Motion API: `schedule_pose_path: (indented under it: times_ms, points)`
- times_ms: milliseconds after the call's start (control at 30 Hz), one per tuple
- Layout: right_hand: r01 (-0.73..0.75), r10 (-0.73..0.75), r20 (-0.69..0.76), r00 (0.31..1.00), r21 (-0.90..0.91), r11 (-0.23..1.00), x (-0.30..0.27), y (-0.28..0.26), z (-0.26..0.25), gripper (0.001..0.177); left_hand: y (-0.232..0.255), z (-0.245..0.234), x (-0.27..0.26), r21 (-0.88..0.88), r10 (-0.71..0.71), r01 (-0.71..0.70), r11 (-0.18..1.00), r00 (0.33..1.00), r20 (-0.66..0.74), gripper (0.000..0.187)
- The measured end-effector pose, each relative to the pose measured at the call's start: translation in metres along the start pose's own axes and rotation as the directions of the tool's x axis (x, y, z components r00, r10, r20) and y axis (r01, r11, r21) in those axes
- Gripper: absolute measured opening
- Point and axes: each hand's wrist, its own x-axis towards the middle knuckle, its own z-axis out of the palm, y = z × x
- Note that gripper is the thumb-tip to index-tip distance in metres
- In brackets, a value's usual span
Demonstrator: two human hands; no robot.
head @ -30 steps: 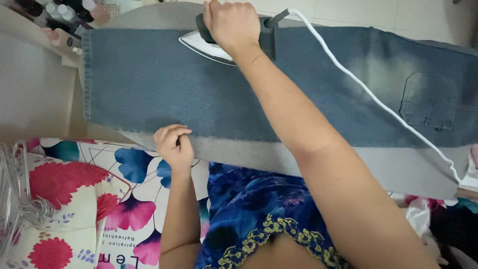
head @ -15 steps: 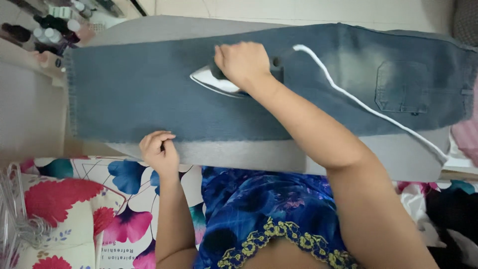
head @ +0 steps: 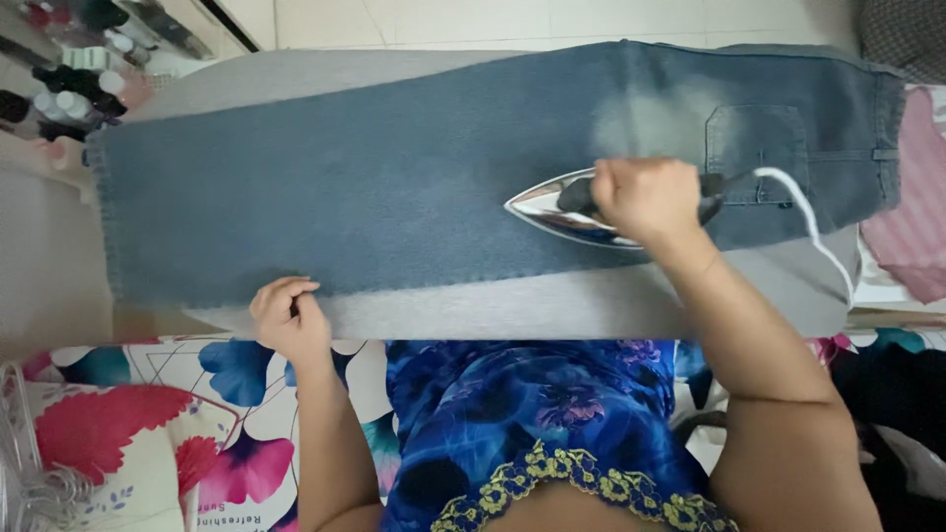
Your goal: The person irons a pair of jeans on an ironing board, using an iron to press the fabric while positioning the garment by hand.
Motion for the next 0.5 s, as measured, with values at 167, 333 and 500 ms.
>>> schedule_pose_path:
  times_ms: [167,333,500]
  points:
    - [0.046,-0.096,-0.248,0.964,-0.201,0.979,0.003,0.048,0.03,0.043,0.022,-0.003,0.004,0.043,-0.026,0.026,0.999,1.0,-0.004,0.037]
    - [0.059,-0.102,-0.288,0.952,-0.153,0.986,0.039,0.063,0.048,0.046,-0.007,-0.004,-0.01,0.128,-0.002,0.0,0.992,1.0,0.016,0.03]
    - [0.119,-0.152,-0.32,0.935,-0.118,0.986,0.083,0.085,0.073,0.045,-0.014,-0.004,-0.013,0.199,0.013,-0.016,0.98,1.0,0.016,0.027]
